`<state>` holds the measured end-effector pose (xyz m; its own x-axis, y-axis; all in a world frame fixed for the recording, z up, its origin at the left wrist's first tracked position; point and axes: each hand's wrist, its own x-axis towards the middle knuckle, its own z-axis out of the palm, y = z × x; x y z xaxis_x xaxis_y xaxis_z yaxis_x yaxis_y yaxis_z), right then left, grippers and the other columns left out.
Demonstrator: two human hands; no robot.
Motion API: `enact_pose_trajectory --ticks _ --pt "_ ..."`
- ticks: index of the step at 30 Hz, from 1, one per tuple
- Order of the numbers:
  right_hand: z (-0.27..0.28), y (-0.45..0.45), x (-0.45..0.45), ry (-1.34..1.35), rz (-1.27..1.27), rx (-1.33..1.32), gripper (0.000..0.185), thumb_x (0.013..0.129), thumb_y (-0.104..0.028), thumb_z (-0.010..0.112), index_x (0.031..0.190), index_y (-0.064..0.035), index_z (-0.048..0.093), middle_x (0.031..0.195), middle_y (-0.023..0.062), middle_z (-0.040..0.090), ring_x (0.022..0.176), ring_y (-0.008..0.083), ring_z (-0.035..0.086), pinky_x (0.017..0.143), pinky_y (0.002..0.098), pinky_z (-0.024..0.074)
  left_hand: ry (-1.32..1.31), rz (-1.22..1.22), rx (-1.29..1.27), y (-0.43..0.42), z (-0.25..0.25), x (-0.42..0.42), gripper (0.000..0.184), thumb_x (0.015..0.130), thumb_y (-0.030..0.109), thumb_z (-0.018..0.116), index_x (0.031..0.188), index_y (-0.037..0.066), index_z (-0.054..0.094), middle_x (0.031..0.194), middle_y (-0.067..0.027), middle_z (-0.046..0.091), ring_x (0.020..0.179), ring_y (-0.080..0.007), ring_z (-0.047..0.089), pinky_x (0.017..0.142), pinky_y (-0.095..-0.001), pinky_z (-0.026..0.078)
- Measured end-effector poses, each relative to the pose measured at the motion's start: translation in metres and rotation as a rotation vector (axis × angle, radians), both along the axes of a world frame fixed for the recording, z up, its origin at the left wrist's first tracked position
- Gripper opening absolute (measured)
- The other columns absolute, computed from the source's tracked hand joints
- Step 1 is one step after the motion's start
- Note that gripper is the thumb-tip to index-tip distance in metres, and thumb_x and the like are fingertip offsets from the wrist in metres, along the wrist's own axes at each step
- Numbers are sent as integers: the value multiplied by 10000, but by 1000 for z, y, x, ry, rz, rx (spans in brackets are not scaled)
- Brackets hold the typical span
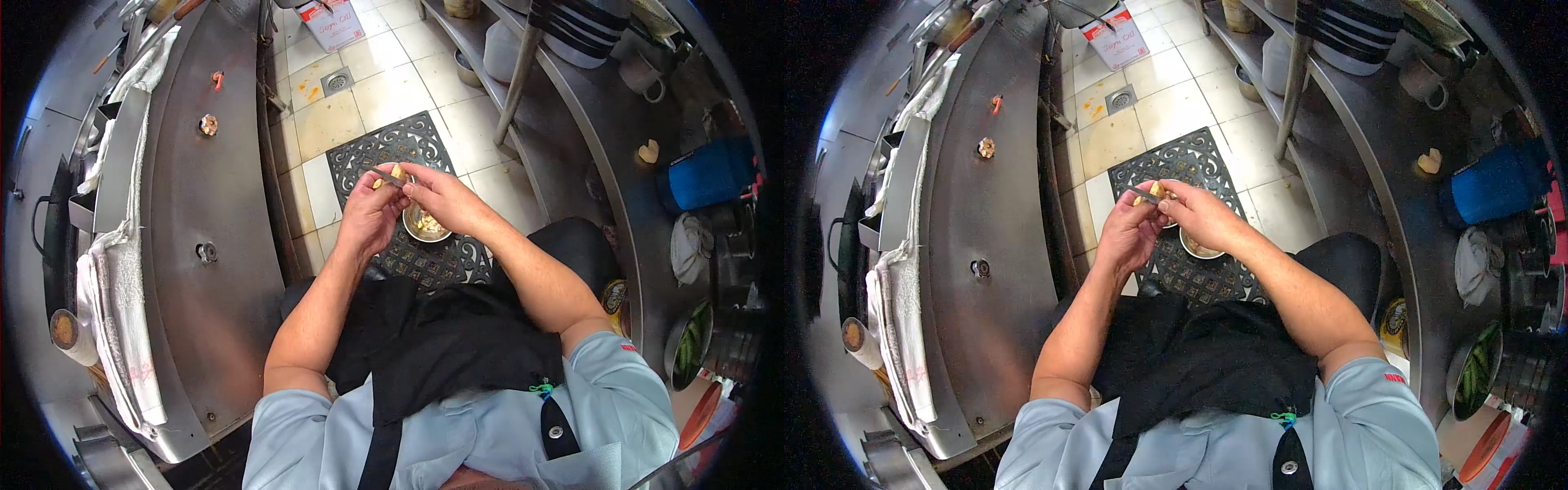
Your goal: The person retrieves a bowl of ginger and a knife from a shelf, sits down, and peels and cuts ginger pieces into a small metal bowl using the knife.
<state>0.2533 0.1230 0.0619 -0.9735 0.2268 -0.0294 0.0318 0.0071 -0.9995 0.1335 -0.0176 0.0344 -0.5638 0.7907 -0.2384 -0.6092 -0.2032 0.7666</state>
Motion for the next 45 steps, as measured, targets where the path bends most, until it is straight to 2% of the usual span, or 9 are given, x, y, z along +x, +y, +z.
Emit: enact_pose_trajectory --ticks 6,9,14,19,24,30,43,44,45 --pt "-1 3 0 29 22 148 428 1038 -130 537 1452 -21 526 1147 110 705 1005 134 651 919 305 517 26 67 28 0 3 8 277 987 15 573 1260 15 527 1096 -111 666 918 -197 675 816 -337 571" --pt "0 7 0 -67 66 29 438 1045 -136 536 1462 0 516 1132 80 701 1003 129 638 931 294 509 32 95 44 -2 2 7 267 996 36 580 1256 17 525 1092 -116 664 909 -203 673 814 -343 572" --pt "15 9 2 -152 64 -335 444 1063 -141 510 1487 -11 491 1151 34 674 1023 112 615 924 265 495 40 83 68 -2 12 4 263 1004 73 599 1255 33 531 1099 -110 666 927 -207 673 815 -342 570" --pt "12 5 1 -38 91 -185 453 1065 -134 497 1501 -20 463 1205 44 655 1043 102 608 937 268 491 29 78 57 -1 14 2 279 999 88 619 1262 38 540 1124 -98 676 960 -196 671 832 -333 565" --pt "25 6 5 -28 88 -107 434 1063 -128 489 1482 -16 475 1231 68 658 1076 122 629 982 297 502 73 46 42 -2 16 0 275 994 99 636 1248 22 562 1126 -100 688 967 -188 674 833 -331 563" --pt "22 6 2 -77 48 -49 400 1054 -116 511 1446 -35 509 1222 88 669 1088 140 646 978 306 517 100 35 80 -4 11 -2 264 988 85 636 1231 6 572 1113 -120 693 967 -206 676 830 -339 565" --pt "15 3 0 -43 22 -111 270 1063 -100 521 1318 -14 539 1069 60 659 958 117 633 877 294 528 152 112 34 -2 9 7 295 968 36 604 1248 -20 530 1157 -153 666 929 -232 680 826 -360 557" --pt "15 3 0 -33 23 -105 253 1067 -104 516 1301 -11 540 1055 60 654 941 116 630 863 291 530 153 141 46 0 9 10 301 962 27 614 1242 -51 535 1105 -129 668 916 -177 673 813 -307 568" --pt "9 4 -3 -43 10 -150 249 1069 -107 513 1297 -11 538 1050 60 652 938 118 629 859 292 531 162 145 40 1 8 14 299 961 23 615 1240 -51 536 1110 -130 666 921 -178 674 820 -308 570"
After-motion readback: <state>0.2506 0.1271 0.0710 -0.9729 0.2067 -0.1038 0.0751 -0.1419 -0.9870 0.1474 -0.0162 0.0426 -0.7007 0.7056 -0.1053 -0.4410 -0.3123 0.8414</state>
